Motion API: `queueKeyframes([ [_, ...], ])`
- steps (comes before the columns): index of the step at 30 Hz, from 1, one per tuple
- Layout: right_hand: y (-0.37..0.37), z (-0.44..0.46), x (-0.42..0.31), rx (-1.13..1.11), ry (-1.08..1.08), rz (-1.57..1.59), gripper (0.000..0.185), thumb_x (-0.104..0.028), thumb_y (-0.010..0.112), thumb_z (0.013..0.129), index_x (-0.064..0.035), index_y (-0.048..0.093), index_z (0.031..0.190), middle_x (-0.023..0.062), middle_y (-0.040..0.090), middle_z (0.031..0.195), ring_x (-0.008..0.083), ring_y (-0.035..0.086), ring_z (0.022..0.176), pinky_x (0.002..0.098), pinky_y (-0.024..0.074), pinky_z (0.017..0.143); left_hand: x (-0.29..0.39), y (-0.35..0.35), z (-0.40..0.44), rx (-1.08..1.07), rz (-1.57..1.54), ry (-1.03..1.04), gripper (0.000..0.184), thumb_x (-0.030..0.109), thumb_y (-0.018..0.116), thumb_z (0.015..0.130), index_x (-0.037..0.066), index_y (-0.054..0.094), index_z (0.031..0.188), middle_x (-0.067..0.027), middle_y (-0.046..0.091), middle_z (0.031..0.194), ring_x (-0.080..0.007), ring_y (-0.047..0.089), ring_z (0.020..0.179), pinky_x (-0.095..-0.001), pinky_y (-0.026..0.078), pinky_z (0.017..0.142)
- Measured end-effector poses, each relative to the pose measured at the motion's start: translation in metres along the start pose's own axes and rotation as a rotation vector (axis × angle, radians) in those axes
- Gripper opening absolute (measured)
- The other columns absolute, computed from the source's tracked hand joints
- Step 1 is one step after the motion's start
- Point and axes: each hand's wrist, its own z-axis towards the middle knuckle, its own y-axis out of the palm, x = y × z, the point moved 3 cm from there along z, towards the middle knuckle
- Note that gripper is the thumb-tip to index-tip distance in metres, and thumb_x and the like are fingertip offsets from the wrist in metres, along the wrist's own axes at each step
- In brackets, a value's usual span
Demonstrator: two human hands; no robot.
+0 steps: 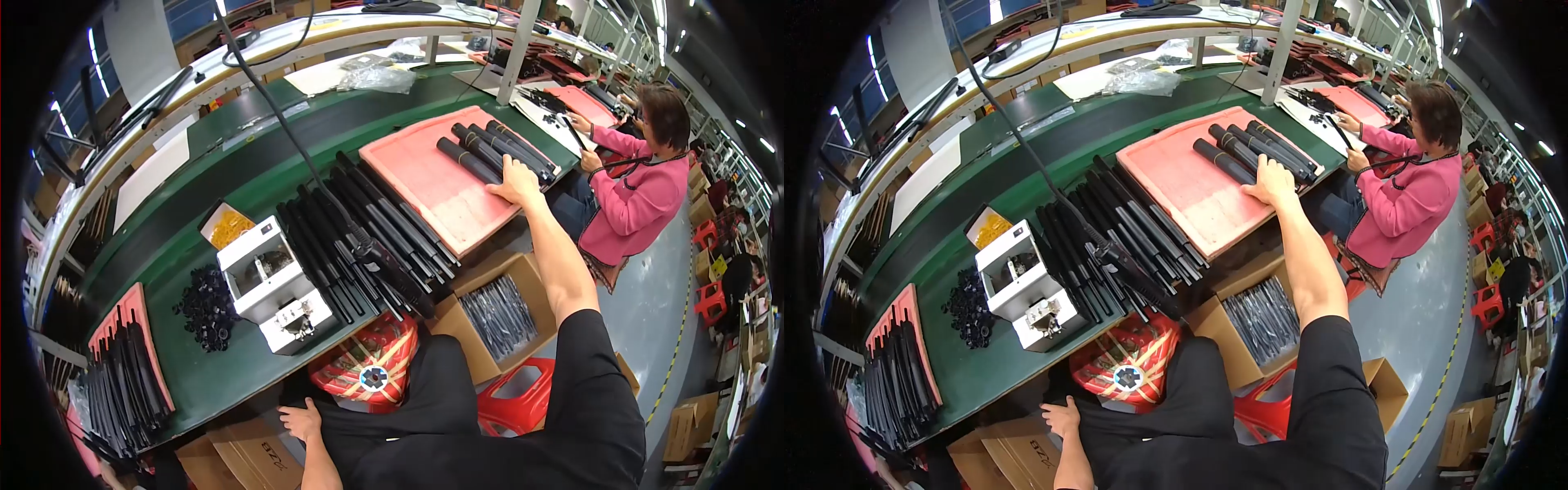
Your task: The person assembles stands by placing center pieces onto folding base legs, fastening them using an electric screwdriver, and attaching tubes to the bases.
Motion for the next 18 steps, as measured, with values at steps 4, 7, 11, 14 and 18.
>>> queueKeyframes([
  [4, -0.004, -0.011, -0.014, -0.081, -0.023, 0.051, 0.069, -0.044, 0.081, 0.077, 0.0016, 0.057, 0.121, 0.0228, 0.07, 0.11, 0.0424, 0.071, 0.094, 0.0494, 0.0558, 0.086, -0.002, -0.005, -0.002, -0.012, -0.028, -0.015, 0.095, 0.059, 0.062, 0.094, -0.005, 0.024, 0.154, -0.023, 0.05, 0.13, -0.04, 0.06, 0.115, -0.0497, 0.055, 0.093],
  [7, -0.011, -0.018, -0.031, -0.122, -0.023, 0.146, 0.069, -0.043, 0.082, 0.076, 0.0022, 0.058, 0.122, 0.0228, 0.071, 0.106, 0.0416, 0.07, 0.092, 0.0484, 0.0559, 0.086, -0.007, -0.003, 0.004, 0.002, -0.044, -0.015, 0.096, 0.059, 0.062, 0.094, -0.004, 0.024, 0.155, -0.0242, 0.05, 0.13, -0.0413, 0.06, 0.116, -0.0506, 0.055, 0.093],
  [11, -0.017, -0.046, -0.056, -0.236, -0.059, 0.506, 0.069, -0.039, 0.083, 0.076, 0.0055, 0.06, 0.123, 0.0218, 0.072, 0.104, 0.0377, 0.07, 0.09, 0.0448, 0.0559, 0.087, -0.005, 0.001, 0.003, 0.002, -0.051, -0.005, 0.096, 0.059, 0.062, 0.093, -0.004, 0.024, 0.155, -0.0254, 0.05, 0.131, -0.0427, 0.06, 0.117, -0.0515, 0.055, 0.093],
  [14, -0.019, -0.069, -0.088, -0.401, -0.144, 0.725, 0.068, -0.037, 0.083, 0.078, 0.0079, 0.062, 0.125, 0.0218, 0.072, 0.107, 0.0345, 0.07, 0.089, 0.0413, 0.0556, 0.089, -0.003, -0.006, 0.0, -0.006, -0.05, -0.006, 0.096, 0.059, 0.062, 0.093, -0.004, 0.025, 0.155, -0.0255, 0.05, 0.131, -0.0428, 0.06, 0.117, -0.0513, 0.055, 0.093],
  [18, -0.008, -0.079, -0.098, -0.318, -0.147, 0.713, 0.067, -0.042, 0.08, 0.083, 0.0059, 0.063, 0.127, 0.024, 0.069, 0.113, 0.036, 0.067, 0.099, 0.0432, 0.0539, 0.093, -0.003, -0.006, 0.002, 0.001, -0.04, -0.011, 0.095, 0.059, 0.062, 0.093, -0.004, 0.026, 0.154, -0.0253, 0.05, 0.131, -0.0425, 0.06, 0.117, -0.0512, 0.055, 0.093],
])
